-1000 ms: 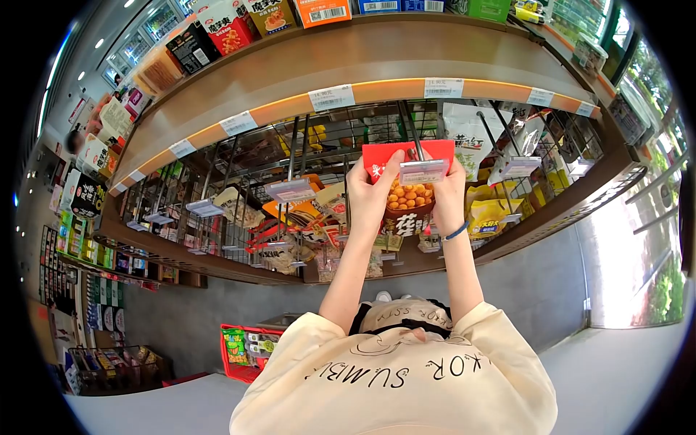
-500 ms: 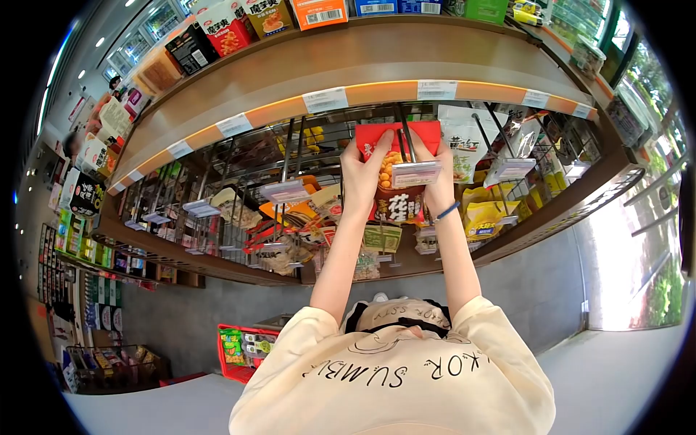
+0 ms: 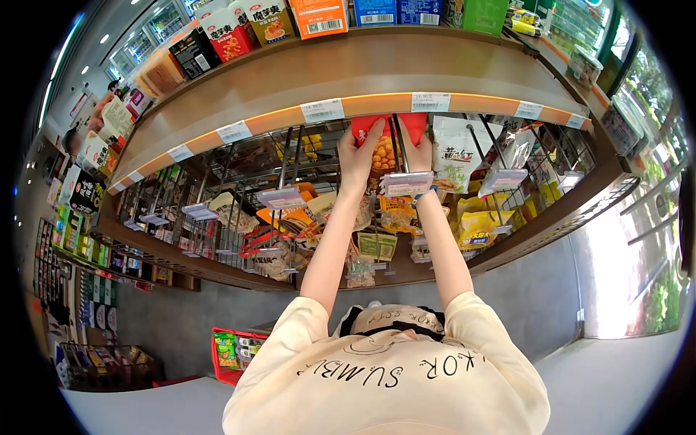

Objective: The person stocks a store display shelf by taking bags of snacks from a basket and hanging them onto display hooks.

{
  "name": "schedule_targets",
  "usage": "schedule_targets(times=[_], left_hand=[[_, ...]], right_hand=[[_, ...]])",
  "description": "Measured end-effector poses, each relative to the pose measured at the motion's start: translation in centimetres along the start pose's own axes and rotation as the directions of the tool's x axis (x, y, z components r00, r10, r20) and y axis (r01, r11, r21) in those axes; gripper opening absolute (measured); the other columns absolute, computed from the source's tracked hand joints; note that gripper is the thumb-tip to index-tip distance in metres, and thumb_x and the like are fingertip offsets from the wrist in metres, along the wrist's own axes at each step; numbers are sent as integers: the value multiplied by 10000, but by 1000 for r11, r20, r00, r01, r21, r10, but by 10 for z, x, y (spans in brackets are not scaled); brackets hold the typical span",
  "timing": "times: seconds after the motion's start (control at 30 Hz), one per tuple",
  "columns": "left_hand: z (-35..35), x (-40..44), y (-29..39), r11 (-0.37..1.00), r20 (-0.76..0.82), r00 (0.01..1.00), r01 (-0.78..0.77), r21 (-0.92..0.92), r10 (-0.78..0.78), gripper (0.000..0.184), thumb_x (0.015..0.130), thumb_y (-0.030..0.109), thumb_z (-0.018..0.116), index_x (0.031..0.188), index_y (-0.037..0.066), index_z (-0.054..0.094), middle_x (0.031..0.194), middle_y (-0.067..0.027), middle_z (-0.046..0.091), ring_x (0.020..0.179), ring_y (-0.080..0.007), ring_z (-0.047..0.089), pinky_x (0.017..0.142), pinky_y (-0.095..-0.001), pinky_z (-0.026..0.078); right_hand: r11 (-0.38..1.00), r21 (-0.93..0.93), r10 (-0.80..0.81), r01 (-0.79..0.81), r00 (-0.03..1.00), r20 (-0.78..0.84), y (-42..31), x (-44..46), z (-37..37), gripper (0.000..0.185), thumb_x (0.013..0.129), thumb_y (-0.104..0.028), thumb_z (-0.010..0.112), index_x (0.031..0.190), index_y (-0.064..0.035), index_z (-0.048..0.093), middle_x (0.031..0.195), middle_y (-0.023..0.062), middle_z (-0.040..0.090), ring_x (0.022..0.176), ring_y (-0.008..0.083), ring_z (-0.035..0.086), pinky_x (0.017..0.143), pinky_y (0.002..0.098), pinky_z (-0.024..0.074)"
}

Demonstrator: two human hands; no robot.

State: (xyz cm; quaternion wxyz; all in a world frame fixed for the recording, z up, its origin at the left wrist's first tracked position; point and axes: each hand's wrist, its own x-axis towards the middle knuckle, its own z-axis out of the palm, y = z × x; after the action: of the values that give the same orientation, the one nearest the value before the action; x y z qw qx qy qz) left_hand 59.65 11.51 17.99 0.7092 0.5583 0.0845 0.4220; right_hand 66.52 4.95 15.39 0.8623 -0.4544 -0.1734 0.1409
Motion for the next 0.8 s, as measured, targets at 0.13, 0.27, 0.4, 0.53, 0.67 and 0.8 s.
schedule_targets(times=[0.13, 0.27, 0.4, 0.53, 0.67, 0.8], left_hand=[[-7, 18, -17, 999, 31, 999, -16, 49, 15, 179, 772, 168, 608, 847, 7, 580, 774, 2, 589, 671, -30, 504, 598, -182, 401], [-12, 34, -32, 992, 64, 995, -76, 99, 70, 165, 788, 158, 588, 875, 19, 570, 786, 7, 580, 677, -28, 509, 594, -179, 408], [-9, 39, -38, 998, 70, 996, -57, 41, 54, 175, 795, 158, 579, 898, 18, 555, 809, 6, 573, 703, -30, 507, 608, -179, 404], [-9, 39, -35, 998, 92, 995, -36, 46, 31, 201, 802, 155, 570, 949, 23, 532, 873, -3, 567, 752, -40, 507, 646, -192, 406], [-12, 30, -32, 999, 156, 987, 39, -27, -34, 261, 809, 171, 560, 1022, 32, 501, 934, -17, 554, 817, -60, 514, 713, -205, 404], [-23, 18, -41, 989, 239, 964, -136, 61, 118, 457, 822, 262, 533, 1164, 5, 372, 1075, -111, 482, 980, -159, 461, 833, -269, 348]], right_hand=[[997, -22, -77, 77, 997, -3, 16, 17, -1, 341, 773, -261, 606, 973, 8, 545, 936, 51, 580, 836, 96, 521, 730, 220, 402], [992, -69, -108, 108, 994, 0, 31, 35, -6, 368, 777, -299, 592, 974, 8, 541, 931, 59, 581, 835, 110, 523, 743, 234, 397], [983, -165, -95, 86, 994, -50, 30, 41, -6, 438, 751, -357, 607, 970, 15, 534, 904, 63, 586, 818, 115, 528, 734, 240, 401], [967, -223, -143, 127, 988, -55, 29, 36, -8, 498, 743, -397, 599, 975, 35, 514, 892, 106, 584, 803, 148, 539, 727, 254, 408], [936, -330, -143, 119, 988, -50, 20, 14, -7, 518, 759, -388, 583, 1005, 55, 475, 926, 128, 558, 819, 147, 527, 729, 253, 413], [914, -381, -165, 136, 985, -42, 14, -12, -10, 524, 776, -266, 594, 1137, 49, 383, 1003, 121, 499, 866, 142, 498, 754, 238, 402]])
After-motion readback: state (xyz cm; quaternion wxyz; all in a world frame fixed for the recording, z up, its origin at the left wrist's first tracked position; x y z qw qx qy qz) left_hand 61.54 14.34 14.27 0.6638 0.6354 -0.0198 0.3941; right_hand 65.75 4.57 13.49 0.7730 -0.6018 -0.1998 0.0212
